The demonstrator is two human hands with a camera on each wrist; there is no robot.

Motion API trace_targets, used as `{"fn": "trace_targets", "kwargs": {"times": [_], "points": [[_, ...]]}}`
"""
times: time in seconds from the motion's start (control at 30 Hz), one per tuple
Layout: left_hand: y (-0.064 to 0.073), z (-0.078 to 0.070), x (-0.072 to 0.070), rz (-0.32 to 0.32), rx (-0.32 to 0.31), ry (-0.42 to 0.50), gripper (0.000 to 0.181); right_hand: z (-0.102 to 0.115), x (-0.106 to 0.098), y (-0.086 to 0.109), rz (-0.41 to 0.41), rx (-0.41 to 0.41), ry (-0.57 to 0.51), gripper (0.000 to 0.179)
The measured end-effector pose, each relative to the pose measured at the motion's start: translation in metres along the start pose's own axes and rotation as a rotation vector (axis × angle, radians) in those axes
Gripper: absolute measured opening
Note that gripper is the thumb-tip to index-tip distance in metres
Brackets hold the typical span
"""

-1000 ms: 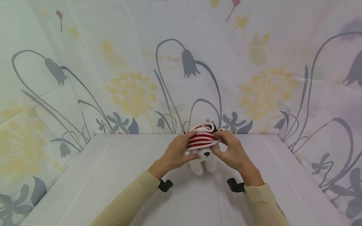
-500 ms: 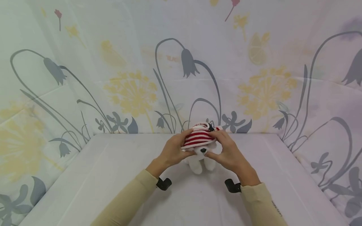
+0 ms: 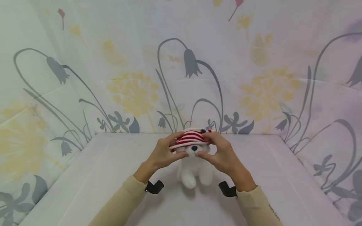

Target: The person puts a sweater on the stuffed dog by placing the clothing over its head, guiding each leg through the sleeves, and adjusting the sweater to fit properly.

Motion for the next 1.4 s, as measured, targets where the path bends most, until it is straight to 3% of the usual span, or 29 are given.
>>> {"fn": "trace_targets", "kwargs": {"times": [0.13,0.33,0.47,0.6,0.77,0.97,1.13,1.23,1.4], "points": [[0.003,-0.002,-0.003,0.030,-0.011,-0.039,0.069,0.002,0.003,-0.002,0.066,0.061,0.056,0.075],[0.001,-0.006,-0.001,-0.024,0.105,-0.417,0.065,0.003,0.004,-0.001,0.114,0.163,0.172,0.082],[-0.004,-0.011,-0.002,-0.028,0.103,-0.543,0.059,0.004,0.001,-0.001,0.114,0.124,0.178,0.073],[-0.010,-0.014,-0.002,0.057,0.106,-0.455,0.056,0.003,0.000,-0.001,0.136,0.122,0.172,0.063],[-0.009,-0.016,0.000,0.139,0.111,-0.288,0.057,0.004,-0.003,0.001,0.218,0.201,0.130,0.055],[-0.007,-0.015,0.002,0.079,0.158,-0.271,0.065,0.002,-0.002,0.003,0.182,0.196,0.120,0.060],[-0.005,-0.014,0.004,0.056,0.137,-0.298,0.075,-0.002,0.001,0.005,0.133,0.175,0.131,0.080],[-0.006,-0.015,0.004,0.048,0.128,-0.313,0.067,-0.003,0.003,0.004,0.113,0.140,0.120,0.081],[-0.006,-0.015,0.005,0.007,0.164,-0.333,0.048,-0.004,0.008,0.002,0.087,0.048,0.068,0.066]]}}
Point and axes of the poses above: each hand's wrist, its own y-axis away from the middle knuckle, its own x-axis out of the palm, z = x × y, the point moved 2 cm from there along -y, towards the middle knuckle, and after that the axes turned 8 degrees about x, right-handed, at the moved point
